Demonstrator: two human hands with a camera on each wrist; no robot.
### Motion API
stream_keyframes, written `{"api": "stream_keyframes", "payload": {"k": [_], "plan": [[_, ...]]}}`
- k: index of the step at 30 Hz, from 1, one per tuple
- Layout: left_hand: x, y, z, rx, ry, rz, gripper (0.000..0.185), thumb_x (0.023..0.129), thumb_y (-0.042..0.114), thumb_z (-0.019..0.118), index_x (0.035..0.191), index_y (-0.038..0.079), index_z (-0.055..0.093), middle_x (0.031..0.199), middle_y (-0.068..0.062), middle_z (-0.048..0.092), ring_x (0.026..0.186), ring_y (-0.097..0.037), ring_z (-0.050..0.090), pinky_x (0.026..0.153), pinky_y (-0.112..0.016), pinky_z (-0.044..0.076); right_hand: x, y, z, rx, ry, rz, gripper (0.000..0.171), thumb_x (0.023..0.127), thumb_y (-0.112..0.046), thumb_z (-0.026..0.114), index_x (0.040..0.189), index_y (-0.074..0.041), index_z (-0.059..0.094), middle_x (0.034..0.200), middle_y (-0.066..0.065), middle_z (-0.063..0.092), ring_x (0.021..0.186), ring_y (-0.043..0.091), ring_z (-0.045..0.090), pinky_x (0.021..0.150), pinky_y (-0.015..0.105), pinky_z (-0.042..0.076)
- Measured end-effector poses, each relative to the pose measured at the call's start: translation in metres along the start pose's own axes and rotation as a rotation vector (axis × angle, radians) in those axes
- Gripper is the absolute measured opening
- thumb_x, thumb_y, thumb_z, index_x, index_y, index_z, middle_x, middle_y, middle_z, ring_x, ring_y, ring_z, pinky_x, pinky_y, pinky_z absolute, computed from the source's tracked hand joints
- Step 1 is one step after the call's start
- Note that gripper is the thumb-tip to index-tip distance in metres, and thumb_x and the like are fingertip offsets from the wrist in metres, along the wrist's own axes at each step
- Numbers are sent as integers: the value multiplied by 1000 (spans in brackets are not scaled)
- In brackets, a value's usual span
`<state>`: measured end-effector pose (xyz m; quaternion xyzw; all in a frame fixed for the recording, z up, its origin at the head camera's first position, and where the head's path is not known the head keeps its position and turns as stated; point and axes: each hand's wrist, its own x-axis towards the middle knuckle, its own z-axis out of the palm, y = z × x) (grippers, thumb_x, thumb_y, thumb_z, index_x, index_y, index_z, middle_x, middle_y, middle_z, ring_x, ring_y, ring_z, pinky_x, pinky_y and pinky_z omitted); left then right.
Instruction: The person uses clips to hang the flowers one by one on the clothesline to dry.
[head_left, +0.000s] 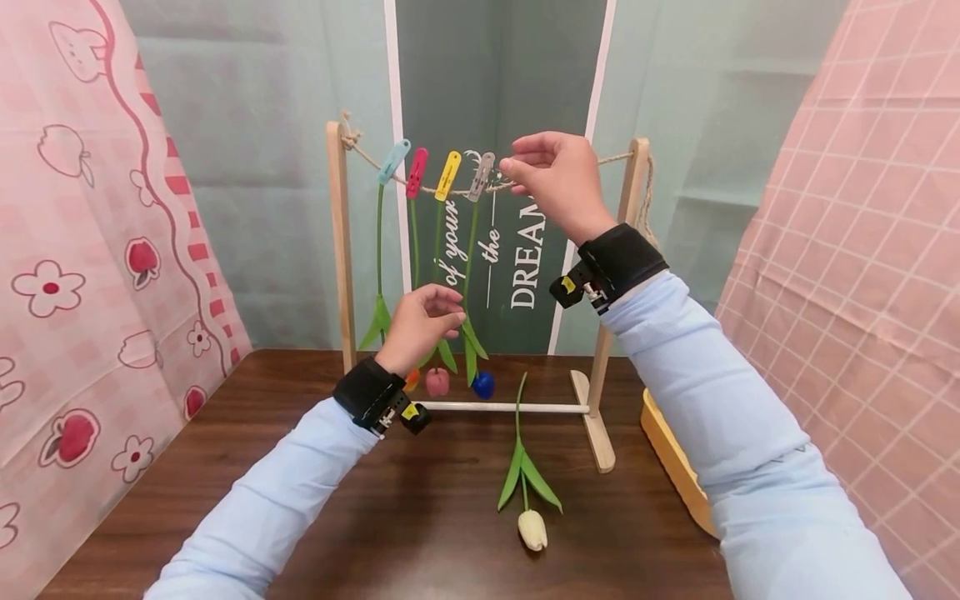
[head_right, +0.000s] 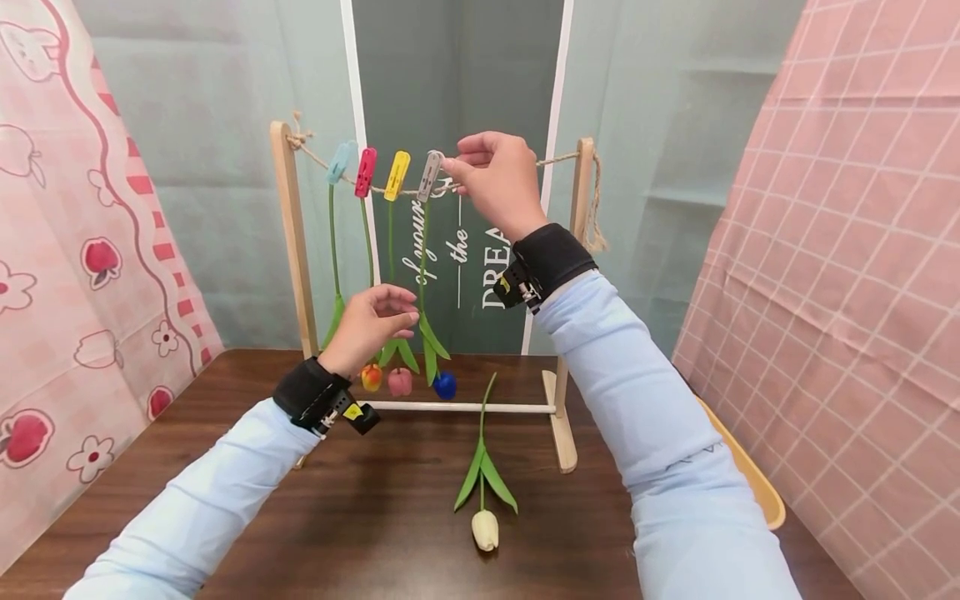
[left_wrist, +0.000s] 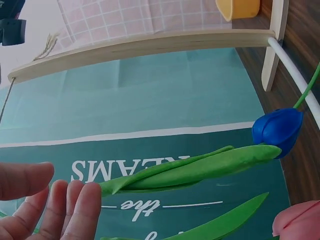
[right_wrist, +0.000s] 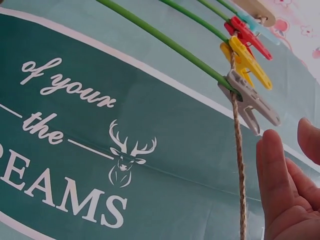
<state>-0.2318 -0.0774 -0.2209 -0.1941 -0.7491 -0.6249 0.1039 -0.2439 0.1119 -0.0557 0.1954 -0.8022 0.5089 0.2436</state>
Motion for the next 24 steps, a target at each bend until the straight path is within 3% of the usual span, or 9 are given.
{"api": "stream_keyframes", "payload": {"k": [6,15,24], "plan": [[-5,-3,-3,4,2,5,25,90,-2,65,113,-9,59,95,-17,64,92,-38,63,75,-38,58,-9,0,-2,45,-2,-29,36,89,-17,73,120,-1,64,109,13,67,89,18,68,77,26,56],[-10,-7,-2,20,12,-46,21,90,1,67,110,-4,61,95,-16,64,83,-26,65,77,-41,57,-29,17,-5,102,-24,-73,33,89,-13,72,117,3,65,104,15,68,86,16,68,74,26,57],[-22,-13,-3,-7,-8,-109,21,90,2,67,111,0,62,96,-14,65,87,-32,65,80,-45,56,-49,43,-10,138,-41,-62,32,89,-12,72,116,5,65,102,16,68,80,15,68,72,25,56]]}}
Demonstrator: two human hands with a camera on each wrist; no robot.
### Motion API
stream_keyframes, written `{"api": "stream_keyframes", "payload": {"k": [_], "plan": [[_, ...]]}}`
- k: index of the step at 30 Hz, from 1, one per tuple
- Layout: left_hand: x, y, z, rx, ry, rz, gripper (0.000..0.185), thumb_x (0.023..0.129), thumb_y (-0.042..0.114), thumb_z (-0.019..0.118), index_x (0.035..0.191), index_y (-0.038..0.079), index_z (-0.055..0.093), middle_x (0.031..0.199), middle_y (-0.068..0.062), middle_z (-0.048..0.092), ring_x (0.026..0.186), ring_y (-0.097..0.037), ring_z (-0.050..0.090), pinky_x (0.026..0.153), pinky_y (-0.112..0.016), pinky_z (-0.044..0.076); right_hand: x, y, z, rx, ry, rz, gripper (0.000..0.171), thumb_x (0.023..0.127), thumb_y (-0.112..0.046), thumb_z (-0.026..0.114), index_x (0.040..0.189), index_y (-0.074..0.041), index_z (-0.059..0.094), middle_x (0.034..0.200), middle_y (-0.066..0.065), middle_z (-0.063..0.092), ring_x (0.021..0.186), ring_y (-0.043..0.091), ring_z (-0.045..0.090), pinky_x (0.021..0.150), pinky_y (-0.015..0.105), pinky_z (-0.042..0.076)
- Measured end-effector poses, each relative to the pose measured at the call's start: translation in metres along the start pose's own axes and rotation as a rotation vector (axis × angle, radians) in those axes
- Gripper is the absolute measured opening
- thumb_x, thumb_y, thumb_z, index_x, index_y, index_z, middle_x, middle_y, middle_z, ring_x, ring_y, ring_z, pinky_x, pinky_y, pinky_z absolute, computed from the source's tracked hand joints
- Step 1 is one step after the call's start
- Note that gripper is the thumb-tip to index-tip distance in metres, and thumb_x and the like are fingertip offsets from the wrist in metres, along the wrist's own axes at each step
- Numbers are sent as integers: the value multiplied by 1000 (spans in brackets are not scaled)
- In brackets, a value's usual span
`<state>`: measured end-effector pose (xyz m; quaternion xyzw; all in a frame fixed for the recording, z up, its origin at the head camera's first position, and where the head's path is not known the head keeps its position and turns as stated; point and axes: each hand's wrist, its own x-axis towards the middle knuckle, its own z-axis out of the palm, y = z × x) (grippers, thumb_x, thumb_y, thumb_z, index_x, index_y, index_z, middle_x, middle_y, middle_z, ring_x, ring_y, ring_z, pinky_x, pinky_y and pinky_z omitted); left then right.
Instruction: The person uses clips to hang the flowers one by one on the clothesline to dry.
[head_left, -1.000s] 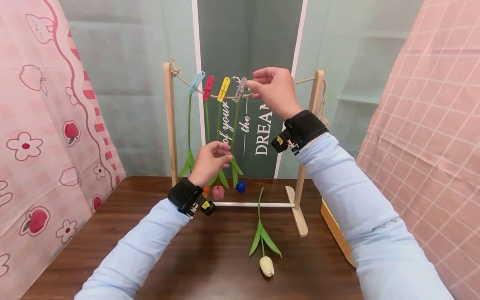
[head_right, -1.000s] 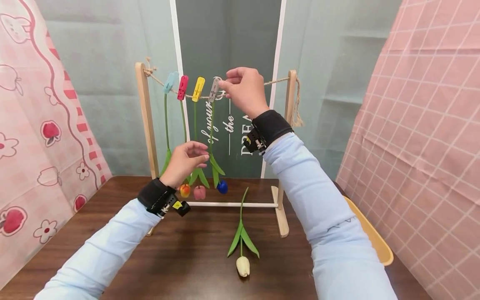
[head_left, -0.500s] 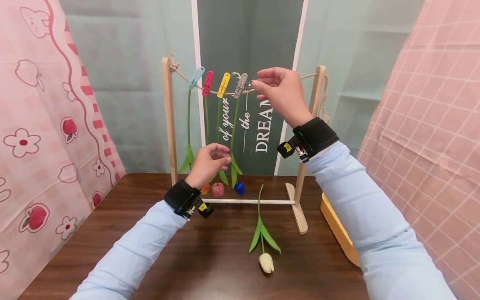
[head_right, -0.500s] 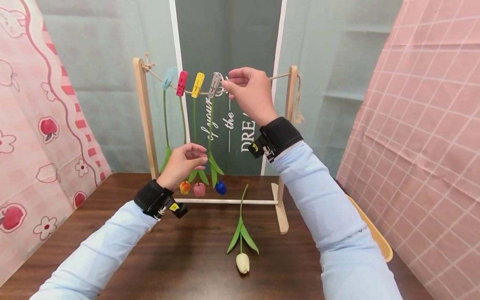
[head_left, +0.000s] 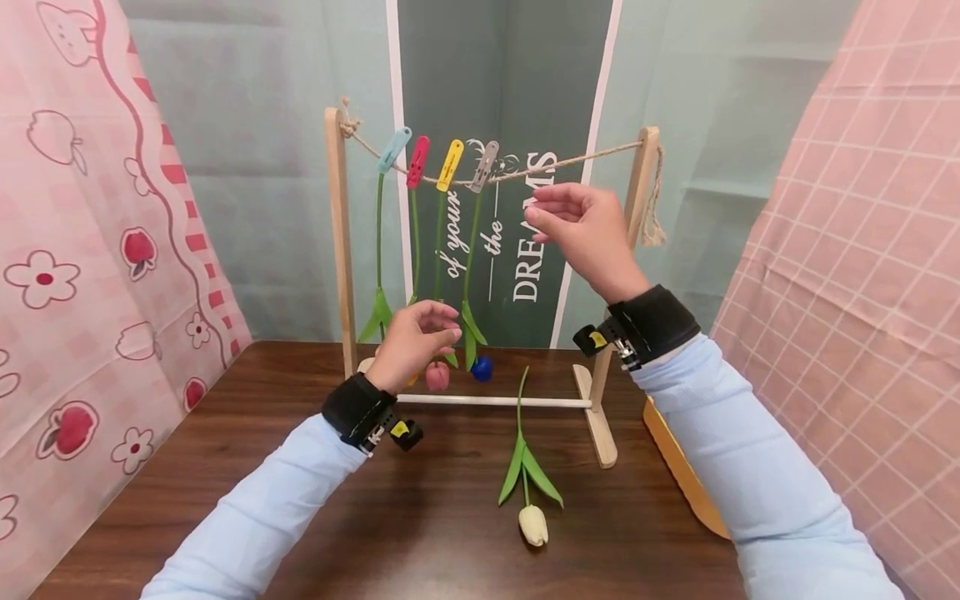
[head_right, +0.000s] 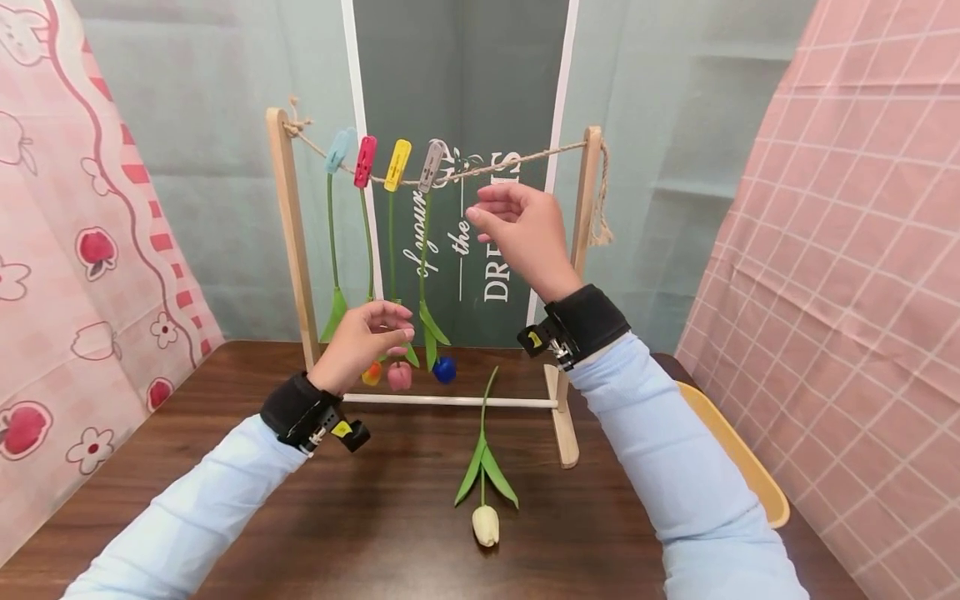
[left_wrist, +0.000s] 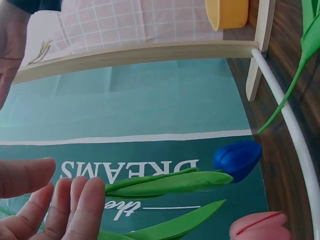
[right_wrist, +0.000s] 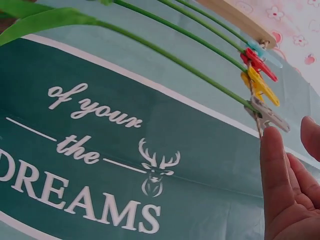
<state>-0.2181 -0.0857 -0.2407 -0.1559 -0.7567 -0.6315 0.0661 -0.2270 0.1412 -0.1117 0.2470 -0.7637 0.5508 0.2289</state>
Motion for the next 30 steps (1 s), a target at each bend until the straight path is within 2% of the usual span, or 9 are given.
{"api": "stream_keyframes", "payload": {"k": [4,11,15,19,22,30], "plan": [[-6,-3,0,5,-3,-21,22,89,3,69,110,1,62,95,-14,65,87,-36,65,74,-39,58,-11,12,-3,-19,-8,6,33,89,-13,72,115,4,65,103,16,68,79,14,68,72,28,57],[-18,-13,-1,-31,-39,-81,25,90,5,69,113,0,61,97,-13,67,72,-23,69,64,-37,59,-30,33,-5,-17,-39,54,36,89,-16,72,117,5,64,103,16,68,84,18,69,74,29,57],[-21,-17,3,-59,-77,-85,25,90,2,68,113,-1,60,97,-13,66,75,-22,68,69,-40,59,-40,44,-6,-29,-59,82,36,90,-16,72,118,5,63,103,16,68,83,14,69,74,28,57],[-25,-22,7,-63,-115,-55,23,89,-2,67,111,-5,60,96,-14,65,83,-21,66,76,-42,58,-50,55,-7,-39,-78,105,35,90,-14,71,118,6,63,102,18,68,81,12,68,74,30,57],[-28,-26,10,-57,-138,-31,23,88,-3,67,110,-7,60,94,-14,65,85,-24,65,75,-42,58,-57,62,-8,-52,-90,122,34,91,-14,70,118,6,63,102,20,68,80,11,68,74,30,57],[-36,-44,18,-112,-233,-84,25,88,-5,65,111,-11,58,92,-16,64,84,-20,64,76,-41,58,-75,83,-15,-67,-110,209,36,90,-16,71,118,6,63,103,21,67,81,12,68,73,27,57]]}}
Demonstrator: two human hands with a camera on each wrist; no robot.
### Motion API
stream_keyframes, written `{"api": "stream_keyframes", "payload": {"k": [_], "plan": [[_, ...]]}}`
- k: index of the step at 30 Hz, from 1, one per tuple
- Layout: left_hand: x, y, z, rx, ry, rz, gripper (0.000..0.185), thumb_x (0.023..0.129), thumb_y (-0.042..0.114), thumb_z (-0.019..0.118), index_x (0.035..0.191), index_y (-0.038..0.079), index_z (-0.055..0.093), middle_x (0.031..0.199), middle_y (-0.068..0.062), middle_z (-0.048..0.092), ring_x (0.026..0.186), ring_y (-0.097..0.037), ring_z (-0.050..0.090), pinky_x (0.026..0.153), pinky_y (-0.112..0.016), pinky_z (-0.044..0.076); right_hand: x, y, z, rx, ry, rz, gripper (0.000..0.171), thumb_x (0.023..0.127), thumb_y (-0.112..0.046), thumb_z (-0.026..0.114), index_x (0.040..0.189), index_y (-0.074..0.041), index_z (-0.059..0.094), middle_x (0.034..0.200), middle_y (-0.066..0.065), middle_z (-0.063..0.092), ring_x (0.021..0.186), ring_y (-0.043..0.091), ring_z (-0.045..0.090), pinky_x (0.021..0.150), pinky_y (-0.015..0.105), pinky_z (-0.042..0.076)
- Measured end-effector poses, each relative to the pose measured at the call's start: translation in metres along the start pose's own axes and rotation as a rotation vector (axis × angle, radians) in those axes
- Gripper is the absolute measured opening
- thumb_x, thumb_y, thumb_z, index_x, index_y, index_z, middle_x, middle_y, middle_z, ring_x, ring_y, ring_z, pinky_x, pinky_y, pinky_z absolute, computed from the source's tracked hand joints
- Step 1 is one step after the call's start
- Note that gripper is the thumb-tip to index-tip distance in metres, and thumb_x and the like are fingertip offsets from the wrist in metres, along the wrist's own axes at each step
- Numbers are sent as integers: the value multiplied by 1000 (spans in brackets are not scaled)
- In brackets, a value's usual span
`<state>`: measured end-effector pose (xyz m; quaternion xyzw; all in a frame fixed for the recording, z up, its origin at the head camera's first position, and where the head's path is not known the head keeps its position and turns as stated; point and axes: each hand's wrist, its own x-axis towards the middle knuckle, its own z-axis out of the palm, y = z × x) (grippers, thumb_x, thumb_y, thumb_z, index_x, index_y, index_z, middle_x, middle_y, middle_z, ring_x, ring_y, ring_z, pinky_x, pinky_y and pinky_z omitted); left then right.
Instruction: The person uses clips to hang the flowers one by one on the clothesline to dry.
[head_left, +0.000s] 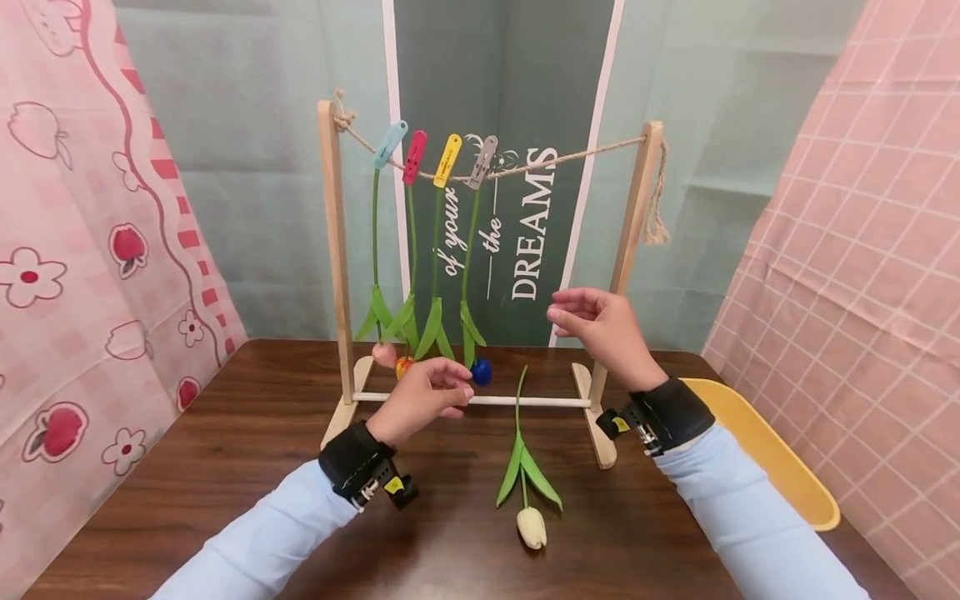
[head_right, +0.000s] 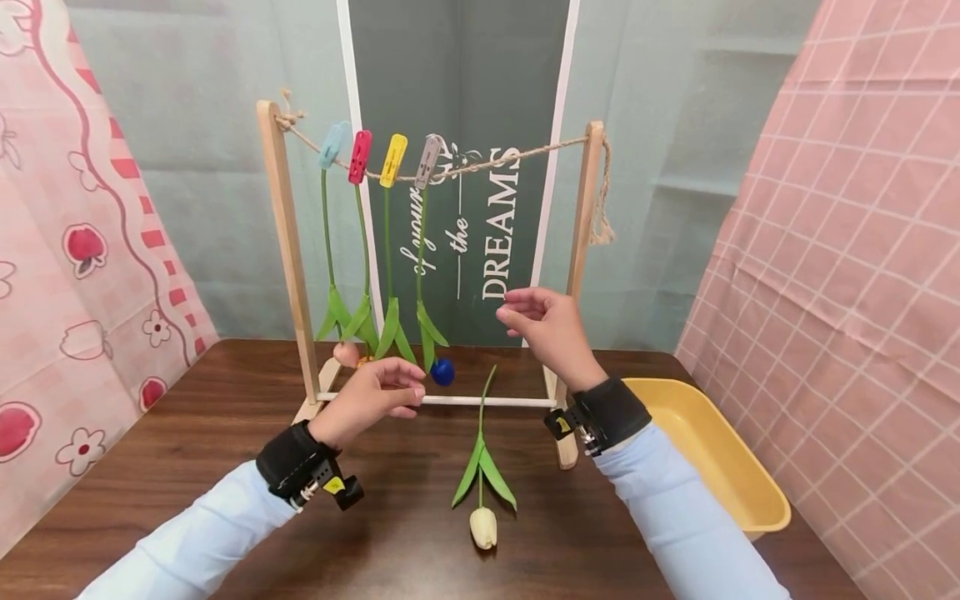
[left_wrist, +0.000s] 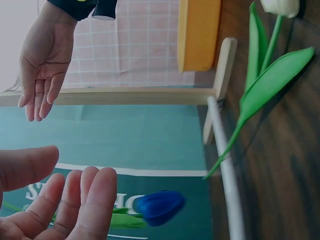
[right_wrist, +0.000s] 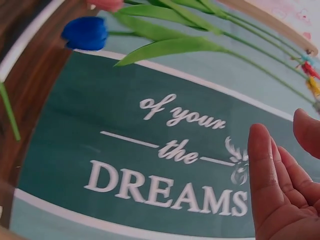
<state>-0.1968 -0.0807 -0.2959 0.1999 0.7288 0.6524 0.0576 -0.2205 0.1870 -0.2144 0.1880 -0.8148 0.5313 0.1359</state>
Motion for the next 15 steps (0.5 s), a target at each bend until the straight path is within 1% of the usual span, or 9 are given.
{"api": "stream_keyframes", "payload": {"k": [2,3,6,9,10,15], "plan": [[-1,-6,2,-14,-21,-21,26,88,-5,64,112,-12,56,92,-16,63,83,-20,64,76,-41,58,-3,7,-2,-3,-6,16,36,90,-16,71,118,6,63,102,21,67,81,12,68,73,27,57],[-1,-9,4,-20,-29,-27,26,88,-5,64,112,-12,56,92,-16,63,83,-21,64,76,-40,58,-4,10,-2,-4,-8,25,36,90,-16,71,118,6,63,102,21,67,82,14,68,73,27,57],[-2,-17,9,-22,-43,-48,25,88,-5,63,111,-12,57,93,-18,64,82,-22,65,74,-40,58,-8,18,-4,-13,-11,48,36,91,-15,70,119,6,63,103,21,67,82,14,68,73,27,57],[-3,-24,12,-21,-52,-66,22,88,-5,63,109,-10,58,92,-19,65,81,-23,64,73,-40,58,-13,24,-6,-15,-11,75,36,91,-15,70,119,7,63,104,21,67,82,14,68,74,30,57],[-4,-26,13,-26,-56,-76,22,87,-6,63,109,-11,58,92,-19,65,81,-22,64,73,-40,58,-14,27,-7,-19,-12,83,36,91,-15,70,119,7,62,104,22,67,82,12,67,74,30,57],[-5,-35,17,-62,-79,-121,22,87,-7,62,109,-12,57,91,-13,66,78,-20,65,72,-42,58,-21,36,-13,-59,-16,122,37,91,-15,70,120,7,61,106,22,67,81,9,68,72,28,57]]}}
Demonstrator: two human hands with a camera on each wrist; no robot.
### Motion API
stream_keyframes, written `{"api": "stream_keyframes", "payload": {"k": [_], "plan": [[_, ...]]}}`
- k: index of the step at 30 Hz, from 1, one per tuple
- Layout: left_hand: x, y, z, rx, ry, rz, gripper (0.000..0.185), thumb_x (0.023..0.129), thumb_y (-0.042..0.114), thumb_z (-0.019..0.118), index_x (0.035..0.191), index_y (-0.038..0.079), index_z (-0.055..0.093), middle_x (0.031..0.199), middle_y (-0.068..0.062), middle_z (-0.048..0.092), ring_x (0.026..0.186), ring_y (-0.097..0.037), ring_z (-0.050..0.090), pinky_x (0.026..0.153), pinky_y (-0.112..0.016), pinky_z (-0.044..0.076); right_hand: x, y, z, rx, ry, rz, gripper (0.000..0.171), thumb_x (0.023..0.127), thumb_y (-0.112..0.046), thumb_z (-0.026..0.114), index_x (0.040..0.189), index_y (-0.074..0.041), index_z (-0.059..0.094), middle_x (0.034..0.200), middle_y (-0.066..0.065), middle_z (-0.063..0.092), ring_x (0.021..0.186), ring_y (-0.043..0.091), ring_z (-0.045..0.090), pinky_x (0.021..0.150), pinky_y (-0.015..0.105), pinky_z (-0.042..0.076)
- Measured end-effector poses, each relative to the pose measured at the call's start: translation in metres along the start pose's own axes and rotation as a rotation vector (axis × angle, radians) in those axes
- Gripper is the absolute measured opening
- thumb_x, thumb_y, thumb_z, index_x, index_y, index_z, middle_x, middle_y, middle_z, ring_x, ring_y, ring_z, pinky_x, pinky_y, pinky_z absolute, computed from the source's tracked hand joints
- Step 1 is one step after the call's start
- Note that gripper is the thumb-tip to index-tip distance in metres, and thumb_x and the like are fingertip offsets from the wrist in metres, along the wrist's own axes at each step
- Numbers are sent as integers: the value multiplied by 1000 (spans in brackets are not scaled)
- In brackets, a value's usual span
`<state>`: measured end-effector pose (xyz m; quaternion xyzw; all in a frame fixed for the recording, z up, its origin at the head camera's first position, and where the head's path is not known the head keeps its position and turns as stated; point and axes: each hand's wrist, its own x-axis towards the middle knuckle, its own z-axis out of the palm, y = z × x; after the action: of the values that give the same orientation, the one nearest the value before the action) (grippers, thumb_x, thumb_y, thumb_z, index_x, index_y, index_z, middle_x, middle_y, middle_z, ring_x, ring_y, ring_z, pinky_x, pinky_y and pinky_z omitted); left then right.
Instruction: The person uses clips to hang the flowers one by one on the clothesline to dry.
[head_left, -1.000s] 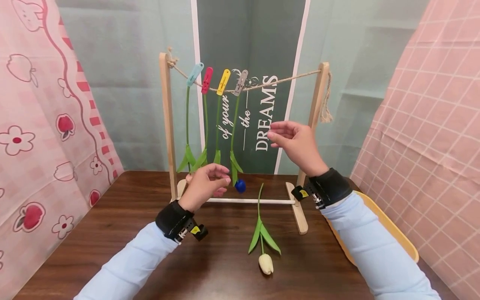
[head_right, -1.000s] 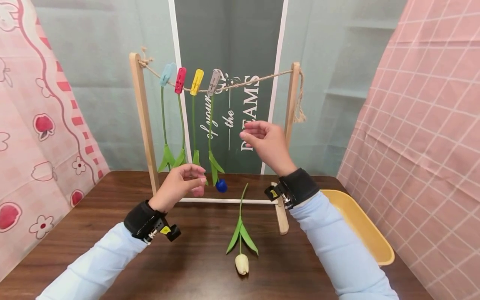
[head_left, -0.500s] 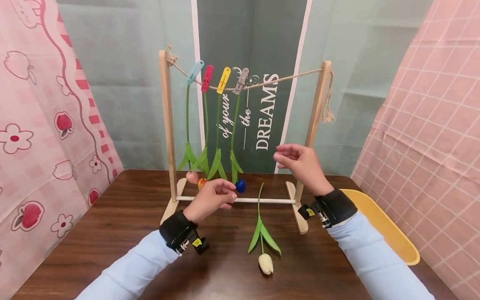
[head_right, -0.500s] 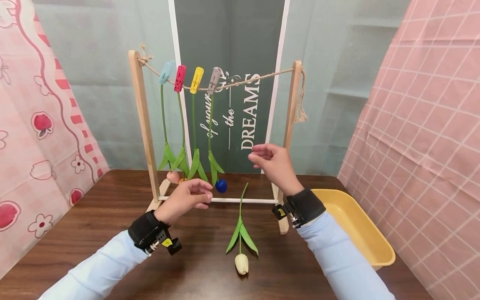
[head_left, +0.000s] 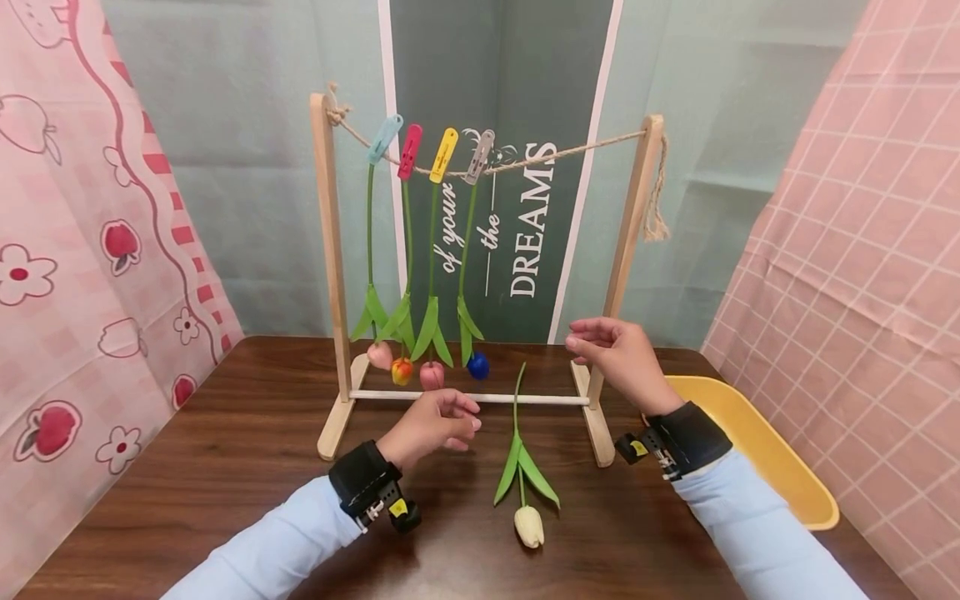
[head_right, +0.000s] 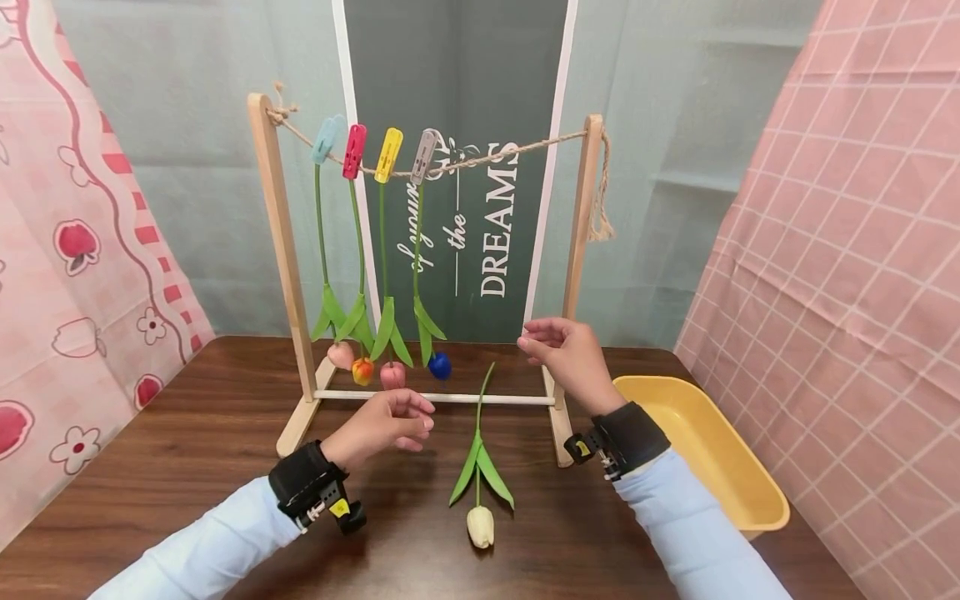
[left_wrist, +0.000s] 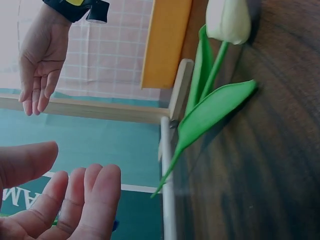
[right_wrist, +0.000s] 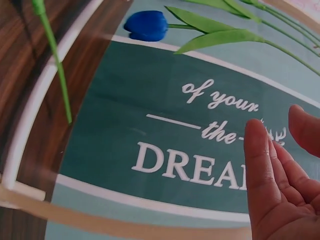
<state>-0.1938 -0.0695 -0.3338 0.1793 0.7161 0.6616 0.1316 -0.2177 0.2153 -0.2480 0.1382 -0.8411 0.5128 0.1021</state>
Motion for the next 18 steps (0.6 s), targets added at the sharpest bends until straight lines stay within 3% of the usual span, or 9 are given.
{"api": "stream_keyframes", "payload": {"k": [5,11,18], "plan": [[-1,-6,2,-26,0,-27,22,87,-7,61,109,-12,57,93,-16,65,76,-20,66,70,-38,59,-7,7,-7,-25,-6,12,39,92,-15,70,121,8,61,108,23,67,82,11,69,72,27,57],[0,-14,6,-64,0,-44,24,88,-3,64,110,-11,57,91,-14,63,77,-20,64,71,-39,59,-14,20,-20,-79,-4,44,41,92,-18,69,121,9,60,108,24,66,93,30,68,73,26,57],[-1,-22,9,-125,10,-97,26,90,0,65,111,-11,56,96,-18,63,79,-22,65,73,-40,58,-20,36,-42,-81,-2,84,42,93,-16,68,122,11,57,111,27,64,84,11,68,74,27,57]]}}
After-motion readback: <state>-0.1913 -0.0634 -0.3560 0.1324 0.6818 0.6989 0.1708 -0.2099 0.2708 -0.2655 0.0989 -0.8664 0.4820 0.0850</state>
